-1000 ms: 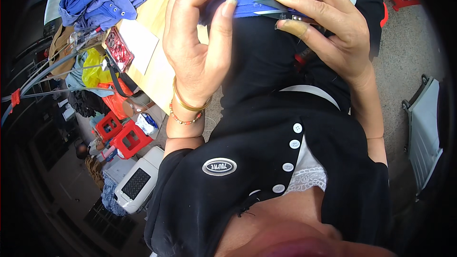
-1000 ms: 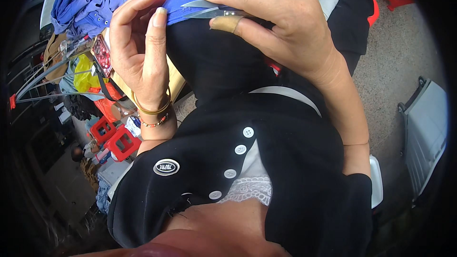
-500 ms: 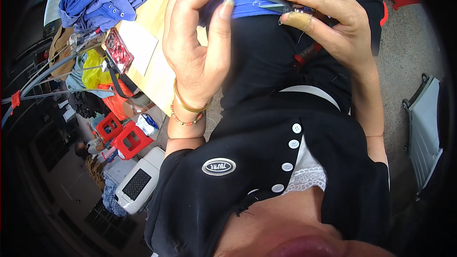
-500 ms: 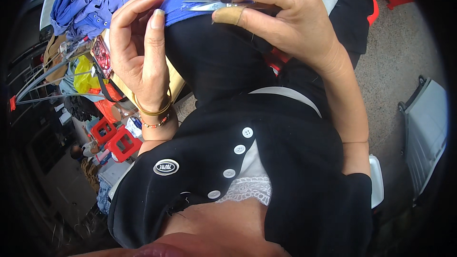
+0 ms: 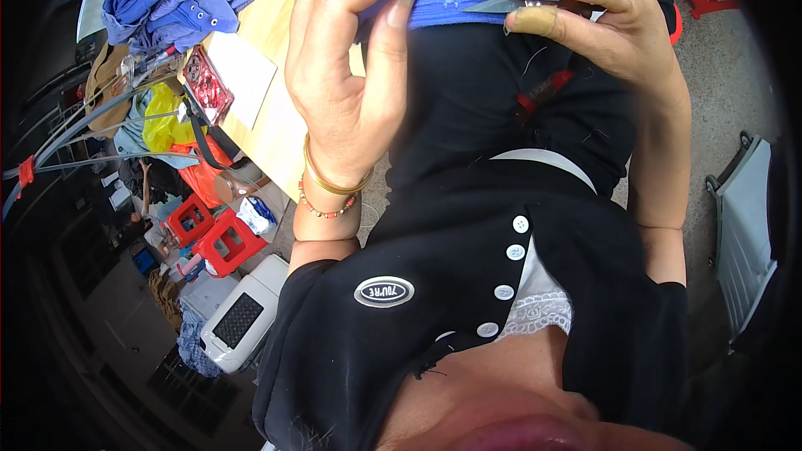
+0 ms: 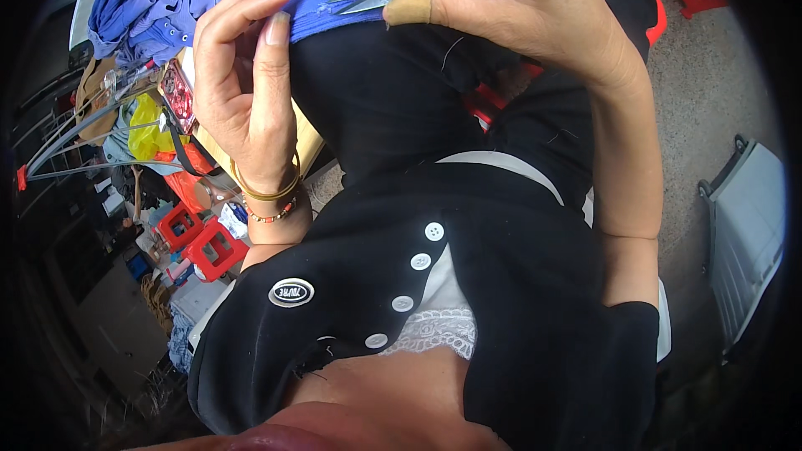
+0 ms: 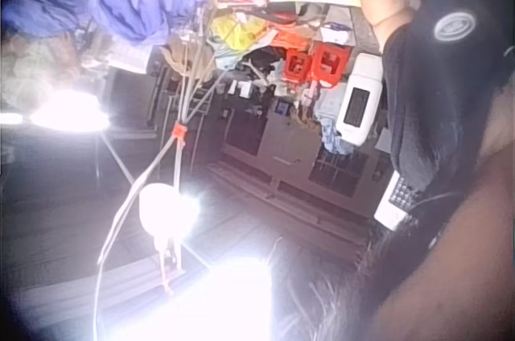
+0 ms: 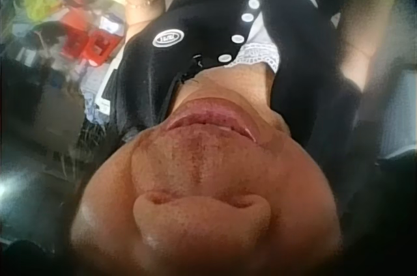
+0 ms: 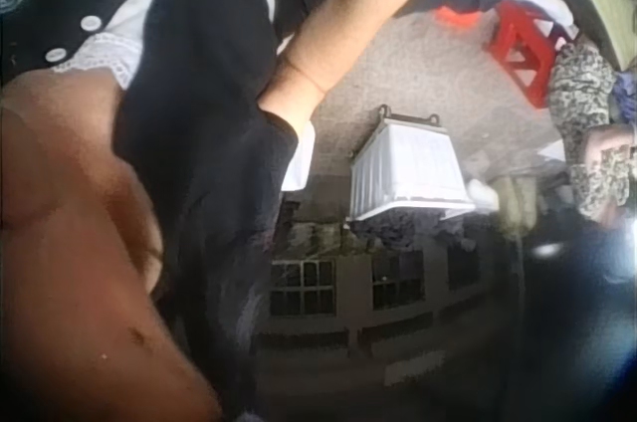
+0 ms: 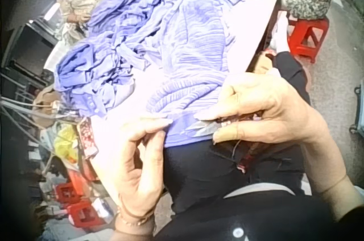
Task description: Trim excess threads from blue garment pieces using thread snips.
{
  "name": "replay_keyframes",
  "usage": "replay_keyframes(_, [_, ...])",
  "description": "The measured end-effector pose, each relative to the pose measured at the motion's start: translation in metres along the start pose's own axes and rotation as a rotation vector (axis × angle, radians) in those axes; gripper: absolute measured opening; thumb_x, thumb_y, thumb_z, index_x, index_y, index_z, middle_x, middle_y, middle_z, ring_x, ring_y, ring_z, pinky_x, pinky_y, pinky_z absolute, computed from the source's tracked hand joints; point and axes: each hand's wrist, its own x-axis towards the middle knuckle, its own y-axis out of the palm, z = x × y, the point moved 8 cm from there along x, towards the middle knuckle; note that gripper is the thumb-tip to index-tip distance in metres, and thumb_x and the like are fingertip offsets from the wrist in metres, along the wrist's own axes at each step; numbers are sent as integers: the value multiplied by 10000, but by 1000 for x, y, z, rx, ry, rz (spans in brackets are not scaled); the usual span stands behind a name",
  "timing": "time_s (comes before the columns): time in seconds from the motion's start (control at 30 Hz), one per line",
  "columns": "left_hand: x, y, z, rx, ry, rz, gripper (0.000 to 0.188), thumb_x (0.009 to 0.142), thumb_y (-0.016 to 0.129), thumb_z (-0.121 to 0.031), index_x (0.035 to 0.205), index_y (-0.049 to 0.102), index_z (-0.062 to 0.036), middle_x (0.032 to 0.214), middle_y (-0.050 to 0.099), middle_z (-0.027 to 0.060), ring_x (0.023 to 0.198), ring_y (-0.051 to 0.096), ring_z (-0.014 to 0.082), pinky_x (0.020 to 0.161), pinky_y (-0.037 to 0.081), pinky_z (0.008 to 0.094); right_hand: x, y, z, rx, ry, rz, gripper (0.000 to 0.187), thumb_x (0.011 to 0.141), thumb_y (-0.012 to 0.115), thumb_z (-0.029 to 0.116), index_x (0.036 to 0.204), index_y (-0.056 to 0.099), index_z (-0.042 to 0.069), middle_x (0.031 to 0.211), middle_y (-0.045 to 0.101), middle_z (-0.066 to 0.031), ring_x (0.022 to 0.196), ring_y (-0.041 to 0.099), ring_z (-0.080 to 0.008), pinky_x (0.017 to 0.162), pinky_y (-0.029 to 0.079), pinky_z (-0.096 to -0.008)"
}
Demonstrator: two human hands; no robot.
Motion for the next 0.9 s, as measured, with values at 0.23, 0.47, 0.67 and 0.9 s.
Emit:
replay_keyframes(0.23, [-1, 1, 2, -62, -40, -57, 156, 941, 603, 69, 1084, 649, 29, 1141, 627, 136, 1074, 631, 194, 961, 496, 289, 1, 3, -7, 68, 36, 2, 372, 739, 863, 114, 1089, 765, 37, 824, 665, -40, 659, 561, -109, 585, 436, -253])
replay_keyframes(0.47, [-1, 1, -2, -21, -21, -57, 156, 937, 599, 82, 1073, 655, 29, 1134, 631, 133, 1070, 632, 194, 952, 496, 287, 8, 2, -11, 120, 32, 92, 360, 765, 845, 98, 1108, 758, 34, 787, 645, -40, 623, 526, -101, 561, 410, -257])
replay_keyframes(0.67, [1, 0, -2, -4, -9, -28, 173, 933, 595, 86, 1069, 680, 18, 1126, 636, 125, 1056, 630, 181, 936, 483, 270, 14, 2, -15, 187, -36, 147, 371, 772, 839, 95, 1128, 752, 38, 739, 614, -31, 618, 507, -107, 551, 391, -266])
replay_keyframes(0.9, [6, -2, -8, 56, 58, -49, 286, 812, 600, 163, 969, 736, -33, 994, 659, 116, 902, 652, 214, 777, 519, 277, 21, 4, -15, 204, -103, 183, 371, 767, 844, 98, 1121, 752, 35, 723, 601, -30, 617, 494, -113, 560, 391, -272])
